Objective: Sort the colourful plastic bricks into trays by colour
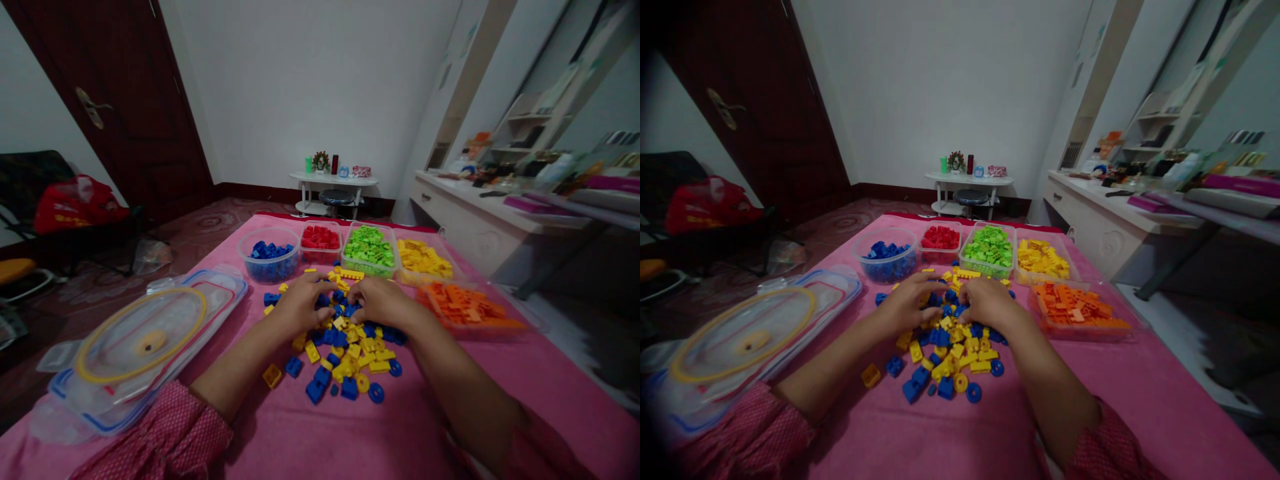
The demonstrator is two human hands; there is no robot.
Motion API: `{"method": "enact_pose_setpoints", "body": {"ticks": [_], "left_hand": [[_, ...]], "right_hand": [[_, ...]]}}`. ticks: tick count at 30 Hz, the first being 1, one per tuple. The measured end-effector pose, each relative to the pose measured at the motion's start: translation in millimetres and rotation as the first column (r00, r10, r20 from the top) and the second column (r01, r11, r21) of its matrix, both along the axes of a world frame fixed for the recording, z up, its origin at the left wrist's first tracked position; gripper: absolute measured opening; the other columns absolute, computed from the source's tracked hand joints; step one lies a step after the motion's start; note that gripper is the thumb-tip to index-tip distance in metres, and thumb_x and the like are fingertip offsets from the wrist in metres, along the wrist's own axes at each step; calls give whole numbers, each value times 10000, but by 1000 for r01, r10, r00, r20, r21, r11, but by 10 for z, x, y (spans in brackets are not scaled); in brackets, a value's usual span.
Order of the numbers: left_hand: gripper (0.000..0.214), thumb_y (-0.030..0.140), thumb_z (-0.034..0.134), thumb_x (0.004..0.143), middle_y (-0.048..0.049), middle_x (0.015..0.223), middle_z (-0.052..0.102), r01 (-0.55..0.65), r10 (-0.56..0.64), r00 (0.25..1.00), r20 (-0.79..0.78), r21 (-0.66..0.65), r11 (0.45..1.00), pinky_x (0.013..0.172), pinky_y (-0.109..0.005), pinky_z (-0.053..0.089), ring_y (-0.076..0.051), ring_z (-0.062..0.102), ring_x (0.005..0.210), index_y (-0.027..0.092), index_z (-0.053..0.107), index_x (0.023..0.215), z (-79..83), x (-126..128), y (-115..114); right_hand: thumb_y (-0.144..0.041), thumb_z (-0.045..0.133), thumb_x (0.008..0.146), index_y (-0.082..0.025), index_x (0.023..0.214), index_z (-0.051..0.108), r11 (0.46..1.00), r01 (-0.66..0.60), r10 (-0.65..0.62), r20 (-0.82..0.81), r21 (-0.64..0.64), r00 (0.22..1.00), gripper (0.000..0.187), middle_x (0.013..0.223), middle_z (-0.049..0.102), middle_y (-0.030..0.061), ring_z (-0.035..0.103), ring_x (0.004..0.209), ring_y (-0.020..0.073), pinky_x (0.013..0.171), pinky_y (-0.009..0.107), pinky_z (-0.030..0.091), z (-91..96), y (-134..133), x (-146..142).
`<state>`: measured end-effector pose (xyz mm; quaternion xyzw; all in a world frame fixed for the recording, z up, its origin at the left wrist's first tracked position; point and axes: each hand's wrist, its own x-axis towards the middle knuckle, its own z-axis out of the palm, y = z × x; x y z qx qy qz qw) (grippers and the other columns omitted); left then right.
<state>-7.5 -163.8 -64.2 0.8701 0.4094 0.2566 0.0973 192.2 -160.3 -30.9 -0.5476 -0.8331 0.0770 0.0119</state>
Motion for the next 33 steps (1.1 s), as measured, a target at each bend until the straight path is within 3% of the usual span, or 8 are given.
{"method": "enact_pose_setpoints", "body": {"ticks": [3,6,8,13,21,26,29,33], "left_hand": [[479,314,590,780,-81,1241,557,109,-109,993,54,-7,994,969,-336,400,-217,512,1132,251,535,1252,11,97,-24],[420,314,607,764,-80,1120,627,47,-47,999,6,-34,998,921,-336,423,-225,556,1051,230,598,1175,5,94,12],[314,309,607,763,-81,1034,656,-28,27,999,-32,-47,999,884,-326,436,-224,580,991,211,662,1056,-10,57,51],[227,268,599,762,-61,957,677,-112,111,994,-21,-52,992,834,-291,445,-202,600,923,206,690,959,-46,3,92],[205,233,575,752,-45,949,688,-121,132,986,99,-112,986,842,-302,455,-195,606,915,202,699,912,-119,-3,105],[309,46,482,671,-27,1018,667,-36,55,984,170,-113,993,900,-288,445,-170,591,971,206,705,813,-111,10,78],[241,128,519,700,-41,1143,620,-2,5,998,57,-58,998,949,-333,419,-205,560,1039,218,719,798,-70,38,9],[278,258,539,743,-43,1308,514,-35,32,987,-157,-17,999,1015,-412,357,-265,475,1168,274,718,955,-20,74,-63]], "right_hand": [[-381,668,691,-237,883,692,997,33,-26,-94,73,995,241,766,673,7,583,683,143,531,224,300,-40,18,-99],[-284,649,707,-233,963,674,980,150,-134,-129,128,983,262,806,683,15,593,717,143,563,221,328,3,37,-75],[-245,636,703,-225,878,693,973,194,-185,-81,128,979,185,788,686,23,597,712,145,554,223,323,68,28,-17],[-242,659,651,-225,694,708,994,111,-113,83,19,990,67,763,692,39,610,698,162,534,229,327,137,-39,21],[-229,608,661,-202,694,684,988,111,-126,146,107,981,88,802,688,83,608,718,196,547,251,333,7,-73,-74],[-199,548,662,-196,659,644,983,107,-102,-42,149,994,96,699,658,37,561,616,138,495,233,266,-38,-13,-66],[-176,544,635,-182,642,603,974,130,-91,-204,186,975,60,629,620,13,514,552,110,476,223,249,-85,29,-104],[-160,547,627,-179,651,587,970,129,-51,-345,206,937,51,585,576,-9,486,525,100,472,215,237,-122,56,-132]]}}
